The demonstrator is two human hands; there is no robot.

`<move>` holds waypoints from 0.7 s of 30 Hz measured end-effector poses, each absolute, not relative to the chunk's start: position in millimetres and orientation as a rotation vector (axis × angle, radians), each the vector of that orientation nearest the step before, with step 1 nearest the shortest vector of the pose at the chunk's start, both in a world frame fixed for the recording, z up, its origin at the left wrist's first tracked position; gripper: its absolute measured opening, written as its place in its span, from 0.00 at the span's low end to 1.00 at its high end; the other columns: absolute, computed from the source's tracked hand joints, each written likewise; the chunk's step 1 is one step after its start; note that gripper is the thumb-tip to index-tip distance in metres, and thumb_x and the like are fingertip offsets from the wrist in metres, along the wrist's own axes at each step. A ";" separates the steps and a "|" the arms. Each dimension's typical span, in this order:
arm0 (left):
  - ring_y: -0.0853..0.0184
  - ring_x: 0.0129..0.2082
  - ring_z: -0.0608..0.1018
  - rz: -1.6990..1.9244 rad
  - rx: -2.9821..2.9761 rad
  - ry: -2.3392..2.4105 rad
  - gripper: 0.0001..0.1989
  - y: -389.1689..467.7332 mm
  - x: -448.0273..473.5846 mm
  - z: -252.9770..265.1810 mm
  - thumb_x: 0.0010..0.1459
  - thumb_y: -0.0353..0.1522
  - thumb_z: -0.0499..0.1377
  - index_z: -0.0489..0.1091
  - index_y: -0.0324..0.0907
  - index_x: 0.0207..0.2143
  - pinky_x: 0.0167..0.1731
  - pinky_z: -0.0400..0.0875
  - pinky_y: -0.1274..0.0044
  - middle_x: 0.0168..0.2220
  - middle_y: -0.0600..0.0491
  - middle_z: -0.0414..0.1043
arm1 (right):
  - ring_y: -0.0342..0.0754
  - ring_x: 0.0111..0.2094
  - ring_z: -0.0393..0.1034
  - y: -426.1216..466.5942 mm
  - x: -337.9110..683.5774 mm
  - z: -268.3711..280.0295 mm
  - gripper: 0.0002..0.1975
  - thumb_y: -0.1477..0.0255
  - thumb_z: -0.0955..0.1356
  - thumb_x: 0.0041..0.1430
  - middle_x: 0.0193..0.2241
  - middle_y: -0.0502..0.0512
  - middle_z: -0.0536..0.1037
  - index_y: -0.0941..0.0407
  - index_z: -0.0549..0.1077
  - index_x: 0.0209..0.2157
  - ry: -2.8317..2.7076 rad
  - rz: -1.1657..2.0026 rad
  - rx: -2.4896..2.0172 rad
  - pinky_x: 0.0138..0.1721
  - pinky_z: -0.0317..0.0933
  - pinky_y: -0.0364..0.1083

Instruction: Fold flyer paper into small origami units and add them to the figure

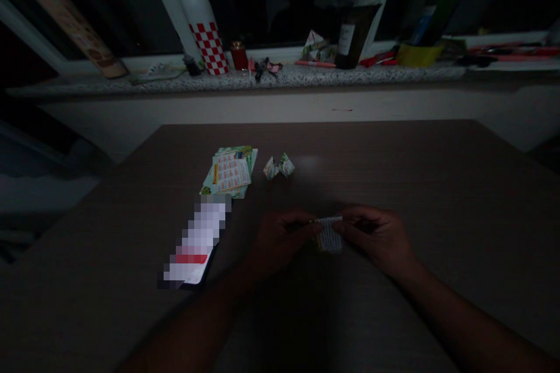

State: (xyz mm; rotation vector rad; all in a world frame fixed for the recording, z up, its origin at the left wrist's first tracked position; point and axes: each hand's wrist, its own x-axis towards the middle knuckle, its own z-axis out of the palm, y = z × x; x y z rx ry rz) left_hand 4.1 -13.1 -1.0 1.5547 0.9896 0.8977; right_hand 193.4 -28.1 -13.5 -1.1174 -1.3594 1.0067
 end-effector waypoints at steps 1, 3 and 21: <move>0.68 0.29 0.75 0.904 1.559 0.988 0.07 -13.2 4.2 -0.3 0.54 0.34 0.61 0.76 0.39 0.29 0.30 0.66 0.79 0.28 0.53 0.75 | 0.41 0.20 0.66 -28.0 193.7 -13.9 0.05 0.71 0.73 0.45 0.18 0.49 0.73 0.56 0.75 0.24 -1.363 1.004 -1.118 0.20 0.63 0.40; 0.69 0.28 0.74 0.917 1.562 0.995 0.06 -13.5 4.5 1.7 0.54 0.33 0.61 0.76 0.39 0.28 0.29 0.66 0.79 0.27 0.54 0.75 | 0.42 0.20 0.66 -28.0 193.9 -14.6 0.05 0.71 0.74 0.45 0.19 0.49 0.73 0.56 0.75 0.24 -1.365 1.000 -1.123 0.20 0.63 0.41; 0.68 0.30 0.75 0.927 1.594 0.947 0.06 -12.9 4.7 2.3 0.55 0.32 0.60 0.76 0.39 0.29 0.33 0.68 0.79 0.29 0.53 0.75 | 0.42 0.20 0.67 -27.9 193.9 -13.5 0.05 0.71 0.74 0.44 0.18 0.49 0.74 0.56 0.76 0.23 -1.374 0.945 -1.162 0.21 0.63 0.40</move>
